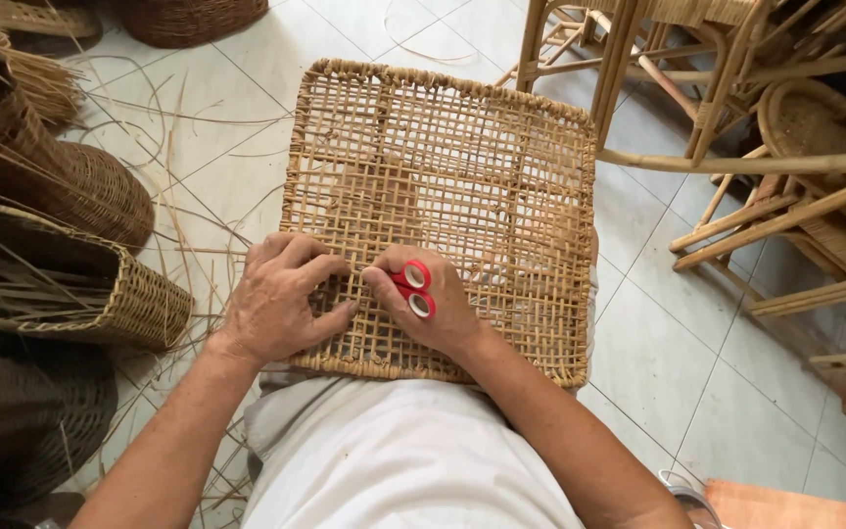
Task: Trimming excess wicker strands from a woven chair seat using scissors to finalize the piece.
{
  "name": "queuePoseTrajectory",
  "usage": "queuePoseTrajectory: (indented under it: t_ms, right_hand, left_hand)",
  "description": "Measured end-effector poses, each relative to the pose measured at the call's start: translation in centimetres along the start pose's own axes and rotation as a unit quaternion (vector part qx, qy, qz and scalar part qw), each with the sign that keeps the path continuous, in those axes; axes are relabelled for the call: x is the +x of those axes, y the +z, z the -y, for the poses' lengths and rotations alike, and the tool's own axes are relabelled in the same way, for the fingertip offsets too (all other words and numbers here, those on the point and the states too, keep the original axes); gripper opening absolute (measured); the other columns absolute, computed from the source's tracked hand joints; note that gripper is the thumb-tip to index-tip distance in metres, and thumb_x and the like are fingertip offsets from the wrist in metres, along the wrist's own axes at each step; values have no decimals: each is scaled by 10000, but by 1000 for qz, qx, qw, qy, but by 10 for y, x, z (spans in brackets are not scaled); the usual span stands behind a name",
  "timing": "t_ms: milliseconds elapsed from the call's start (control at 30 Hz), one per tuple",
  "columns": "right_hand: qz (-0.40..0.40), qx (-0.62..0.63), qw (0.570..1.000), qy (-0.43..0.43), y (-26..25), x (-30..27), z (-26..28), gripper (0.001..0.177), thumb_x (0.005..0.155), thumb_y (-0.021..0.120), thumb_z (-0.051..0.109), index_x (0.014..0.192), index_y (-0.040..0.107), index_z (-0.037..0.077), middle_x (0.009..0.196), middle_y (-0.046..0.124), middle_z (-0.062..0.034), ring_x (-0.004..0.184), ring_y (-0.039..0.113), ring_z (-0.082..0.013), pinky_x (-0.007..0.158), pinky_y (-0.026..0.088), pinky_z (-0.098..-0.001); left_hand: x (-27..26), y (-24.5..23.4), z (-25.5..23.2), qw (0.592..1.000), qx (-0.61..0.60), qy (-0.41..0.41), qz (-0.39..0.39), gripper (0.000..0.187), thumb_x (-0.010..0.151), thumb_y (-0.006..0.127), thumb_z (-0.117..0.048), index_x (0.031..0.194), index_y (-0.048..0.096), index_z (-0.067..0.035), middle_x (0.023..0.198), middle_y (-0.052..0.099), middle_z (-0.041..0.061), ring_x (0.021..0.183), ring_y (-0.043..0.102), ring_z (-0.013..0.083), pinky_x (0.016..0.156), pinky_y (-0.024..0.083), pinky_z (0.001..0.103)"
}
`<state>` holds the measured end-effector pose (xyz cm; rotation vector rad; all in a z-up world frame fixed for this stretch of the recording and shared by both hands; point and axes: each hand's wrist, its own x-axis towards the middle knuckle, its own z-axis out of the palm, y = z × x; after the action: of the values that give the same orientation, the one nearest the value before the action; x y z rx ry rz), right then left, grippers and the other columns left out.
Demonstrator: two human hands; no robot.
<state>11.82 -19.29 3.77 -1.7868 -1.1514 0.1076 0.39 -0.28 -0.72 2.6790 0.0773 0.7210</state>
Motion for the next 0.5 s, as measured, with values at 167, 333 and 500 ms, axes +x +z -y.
queuePoseTrajectory:
  t_ms: [167,333,500]
  right_hand:
    - [2,-32,999,-4,5,-3,-10,196,1005,677,270,850,683,149,675,653,-105,702,702,-352,785,570,-417]
    - [13,-2,1000,-2,1,-1,-4,202,1002,669,248,825,679,150,652,639,-112,677,685,-370,759,564,-419]
    - [6,40,999,9,-5,-2,9,213,1007,653,221,814,682,139,643,640,-108,653,674,-329,731,561,-401]
  left_hand:
    - [-4,10,5,1000,7,10,-28,413,769,729,-652,1039,717,-340,1045,630,-44,1165,595,219,980,426,382]
    - [-6,11,6,1000,-9,4,-26,427,731,749,-629,1028,711,-324,1035,629,-36,1150,598,229,972,430,396]
    - [-5,4,3,999,-8,28,-43,400,737,760,-606,1024,703,-334,1037,627,-42,1132,615,237,969,448,403]
